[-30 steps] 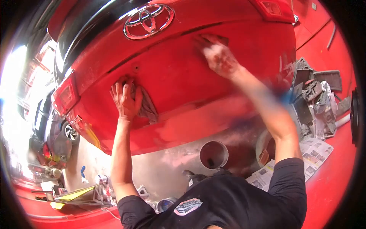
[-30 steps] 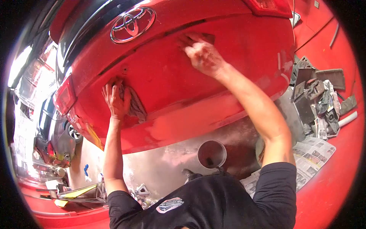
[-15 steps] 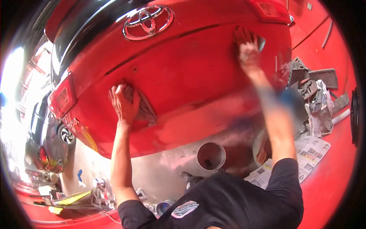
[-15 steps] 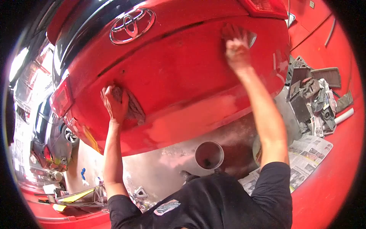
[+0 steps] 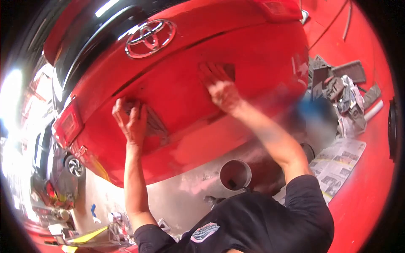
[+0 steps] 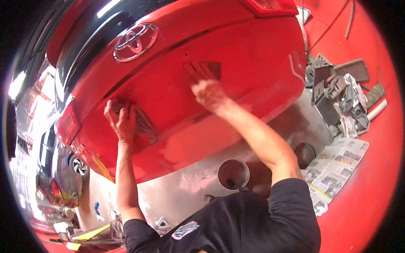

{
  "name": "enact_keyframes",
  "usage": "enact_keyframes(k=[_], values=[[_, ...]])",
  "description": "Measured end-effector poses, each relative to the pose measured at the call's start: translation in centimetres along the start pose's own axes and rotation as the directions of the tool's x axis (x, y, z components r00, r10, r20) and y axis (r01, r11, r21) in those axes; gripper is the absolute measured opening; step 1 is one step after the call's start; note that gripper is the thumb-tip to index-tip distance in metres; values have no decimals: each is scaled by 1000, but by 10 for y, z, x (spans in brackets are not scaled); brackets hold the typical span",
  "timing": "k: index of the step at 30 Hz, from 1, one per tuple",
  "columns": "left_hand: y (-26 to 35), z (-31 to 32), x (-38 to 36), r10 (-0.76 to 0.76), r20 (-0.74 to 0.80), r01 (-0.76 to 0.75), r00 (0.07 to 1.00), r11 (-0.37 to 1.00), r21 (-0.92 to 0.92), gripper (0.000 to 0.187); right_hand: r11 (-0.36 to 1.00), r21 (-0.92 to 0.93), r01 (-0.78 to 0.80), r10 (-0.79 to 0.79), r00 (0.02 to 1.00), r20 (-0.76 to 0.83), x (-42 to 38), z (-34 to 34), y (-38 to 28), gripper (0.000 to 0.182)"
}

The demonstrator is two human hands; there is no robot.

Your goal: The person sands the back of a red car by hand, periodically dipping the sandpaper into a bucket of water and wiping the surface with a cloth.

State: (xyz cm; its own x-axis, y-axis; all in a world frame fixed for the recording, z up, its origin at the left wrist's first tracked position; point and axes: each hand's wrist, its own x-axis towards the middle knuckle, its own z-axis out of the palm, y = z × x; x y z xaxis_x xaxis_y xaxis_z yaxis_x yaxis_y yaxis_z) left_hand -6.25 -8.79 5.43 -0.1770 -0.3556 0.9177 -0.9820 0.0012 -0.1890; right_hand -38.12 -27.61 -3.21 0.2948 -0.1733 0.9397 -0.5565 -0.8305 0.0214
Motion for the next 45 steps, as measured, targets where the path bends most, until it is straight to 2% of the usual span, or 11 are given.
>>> enact_keyframes(k=[6,9,11,15,16,21,27,29,30,32,45], values=[[-16,-20,-6,-203,9,202,979,979,37,25,897,-428,-115,116,993,-25,41,-32,127,26],[-15,-15,-1,-176,51,171,983,981,93,25,950,-208,-233,277,936,218,25,-20,54,23],[-20,-12,-7,-239,37,241,970,970,-43,29,984,-169,59,-67,997,-40,22,-42,33,15],[-31,-8,-15,-234,-37,231,972,971,-65,31,863,-502,54,192,884,426,43,-89,146,13],[-33,-10,-15,-224,-8,224,974,974,-45,31,888,-444,123,-42,981,189,56,-93,159,17],[-31,-9,-10,-206,-66,201,976,976,-86,26,895,-441,66,75,953,294,-41,-106,97,47],[-31,-4,-17,-221,39,220,974,975,40,24,835,-528,157,16,951,308,65,-101,167,14],[-28,-5,-14,-290,-6,288,957,953,-96,23,810,-586,25,237,900,366,55,-88,154,21],[-28,-5,-12,-287,-15,284,958,954,-99,23,879,-475,36,7,996,89,35,-84,140,38],[-30,-7,-12,-201,-29,201,979,980,-9,26,861,-502,79,31,978,207,-11,-87,128,54],[-34,-8,-11,-176,4,175,984,979,101,23,769,-601,215,-93,969,228,45,-92,170,35]])
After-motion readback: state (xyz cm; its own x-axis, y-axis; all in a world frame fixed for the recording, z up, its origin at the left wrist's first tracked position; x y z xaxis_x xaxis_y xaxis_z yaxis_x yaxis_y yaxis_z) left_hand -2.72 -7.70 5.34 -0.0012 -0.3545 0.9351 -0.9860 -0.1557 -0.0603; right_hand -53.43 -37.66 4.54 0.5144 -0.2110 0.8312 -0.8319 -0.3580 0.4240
